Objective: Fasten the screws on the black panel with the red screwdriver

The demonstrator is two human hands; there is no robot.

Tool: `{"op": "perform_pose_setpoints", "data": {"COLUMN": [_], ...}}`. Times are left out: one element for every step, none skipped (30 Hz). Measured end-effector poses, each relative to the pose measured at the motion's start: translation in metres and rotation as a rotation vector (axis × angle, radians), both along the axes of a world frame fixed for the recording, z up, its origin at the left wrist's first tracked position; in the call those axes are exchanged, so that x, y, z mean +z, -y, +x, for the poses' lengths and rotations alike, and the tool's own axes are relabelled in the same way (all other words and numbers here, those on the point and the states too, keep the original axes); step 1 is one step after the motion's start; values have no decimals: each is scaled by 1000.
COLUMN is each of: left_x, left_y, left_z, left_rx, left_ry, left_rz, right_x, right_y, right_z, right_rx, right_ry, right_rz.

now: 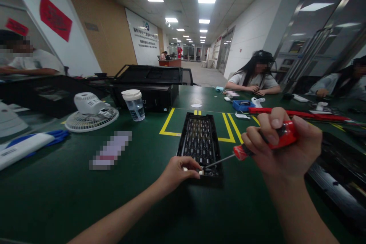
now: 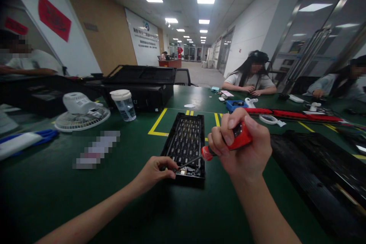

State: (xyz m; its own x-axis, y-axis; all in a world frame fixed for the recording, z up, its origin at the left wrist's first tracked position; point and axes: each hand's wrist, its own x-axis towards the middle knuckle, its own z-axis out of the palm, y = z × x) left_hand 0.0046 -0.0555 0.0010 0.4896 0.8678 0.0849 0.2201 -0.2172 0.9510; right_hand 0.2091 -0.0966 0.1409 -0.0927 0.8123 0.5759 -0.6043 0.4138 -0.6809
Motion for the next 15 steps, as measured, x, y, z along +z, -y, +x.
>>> {"op": "perform_pose_setpoints", "data": {"left_x": [-3,-5,-8,-9,-10,-10,-10,-10,-9,-8,-7,-6,-6,-6,-6], "left_y": [0,1,2,2,3,3,4,4,5,5,6,6,6,6,7], "left_z": [1,1,1,2,2,2,2,2,2,1,1,1,1,1,1], "left_rx": [3,3,1,-2,-5,-7,-7,-4,-1,2,3,2,0,-4,-6], "left_ry": [27,50,67,80,89,94,96,96,93,89,87,87,93,100,109], "left_rz": [-13,-30,-48,-65,-76,-83,-83,-78,-71,-63,-55,-49,-45,-46,-47], "right_x": [0,0,0,-1,-1,-1,-2,-2,-2,-2,-2,-2,-2,-2,-2], "right_y": [1,1,2,2,2,2,3,3,3,3,3,4,4,4,4], "right_z": [0,-1,-1,-2,-2,-3,-3,-3,-3,-3,-4,-4,-4,-5,-5], "right_rx": [11,22,32,42,50,58,65,70,72,71,69,62,55,47,41], "right_ry": [3,8,15,26,35,44,51,54,56,56,55,55,54,53,53], "right_rz": [6,11,18,23,29,36,42,46,49,47,47,43,38,35,33]}}
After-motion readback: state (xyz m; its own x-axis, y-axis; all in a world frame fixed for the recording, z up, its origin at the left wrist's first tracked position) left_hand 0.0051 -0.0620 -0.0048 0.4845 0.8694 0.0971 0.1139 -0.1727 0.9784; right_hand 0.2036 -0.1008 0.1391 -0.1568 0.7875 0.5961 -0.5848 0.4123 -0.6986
